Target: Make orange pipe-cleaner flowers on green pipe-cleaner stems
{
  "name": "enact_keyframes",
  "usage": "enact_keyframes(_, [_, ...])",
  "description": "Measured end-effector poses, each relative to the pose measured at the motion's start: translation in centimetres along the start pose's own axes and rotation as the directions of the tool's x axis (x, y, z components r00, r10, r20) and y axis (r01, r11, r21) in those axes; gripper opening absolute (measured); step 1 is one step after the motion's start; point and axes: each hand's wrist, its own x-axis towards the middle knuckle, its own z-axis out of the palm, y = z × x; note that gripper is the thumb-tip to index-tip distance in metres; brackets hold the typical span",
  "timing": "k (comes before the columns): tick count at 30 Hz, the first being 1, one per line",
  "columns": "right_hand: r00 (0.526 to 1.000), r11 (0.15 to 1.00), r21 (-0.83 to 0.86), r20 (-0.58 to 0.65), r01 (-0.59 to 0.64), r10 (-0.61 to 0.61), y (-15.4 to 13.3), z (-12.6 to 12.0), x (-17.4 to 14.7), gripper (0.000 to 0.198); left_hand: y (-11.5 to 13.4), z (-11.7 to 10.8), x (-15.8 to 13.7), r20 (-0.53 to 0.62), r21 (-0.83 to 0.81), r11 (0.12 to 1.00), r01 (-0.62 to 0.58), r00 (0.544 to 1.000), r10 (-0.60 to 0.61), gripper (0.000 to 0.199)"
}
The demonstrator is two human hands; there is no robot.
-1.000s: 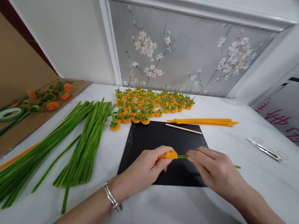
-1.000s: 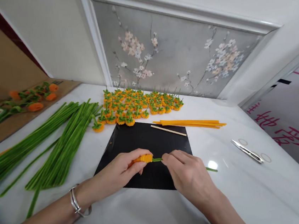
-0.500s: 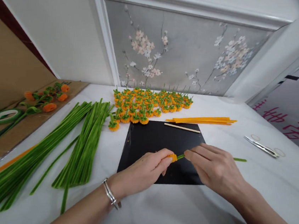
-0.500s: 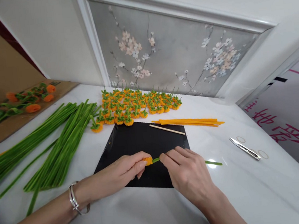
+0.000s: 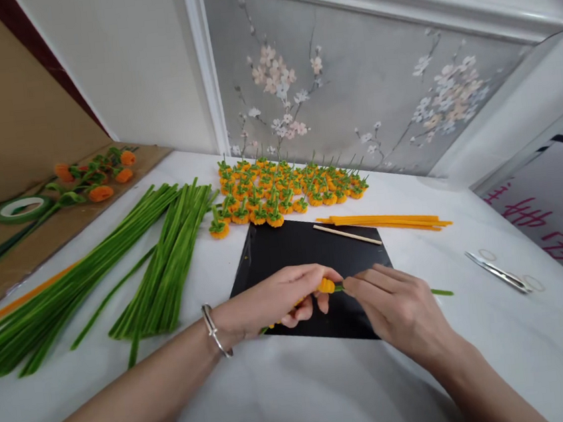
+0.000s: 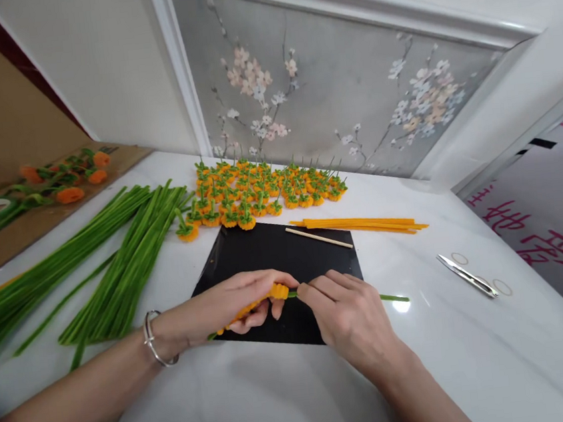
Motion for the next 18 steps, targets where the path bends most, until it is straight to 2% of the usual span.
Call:
enact_keyframes(3, [0.999, 1.0, -0.009, -0.039, -0.029, 0.029, 0.3, 0.0, -0.2, 0.024, -0.1, -0.4, 0.1, 0.037, -0.146, 0.989, 0.013, 0.999, -0.008, 0.047])
enact_keyframes(6, [0.999, 0.999, -0.012, -0.032, -0.037, 0.037, 0.4, 0.1, -0.2, 0.023, -0.6, -0.3, 0.2, 0.074, -0.109, 0.994, 0.001, 0.997, 0.007, 0.031])
enact_keyframes(10, [0.998, 0.999, -0.018, -0.056, -0.031, 0.03, 0.1, 0.2, 0.0, 0.021, -0.9, 0.3, 0.4, 0.039, -0.048, 0.999, -0.002, 0.999, 0.003, 0.02])
enact_keyframes(14, [0.994, 0.999, -0.019, -0.108, -0.029, 0.027, -0.2, 0.0, 0.2, 0.021, -0.5, 0.6, 0.3, 0.052, -0.028, 0.999, 0.018, 0.998, -0.017, 0.024])
enact_keyframes(18, [0.993, 1.0, -0.014, -0.121, -0.016, 0.014, -0.4, 0.0, 0.2, 0.02, 0.0, 0.8, 0.0, 0.087, -0.08, 0.994, 0.069, 0.994, -0.062, 0.033])
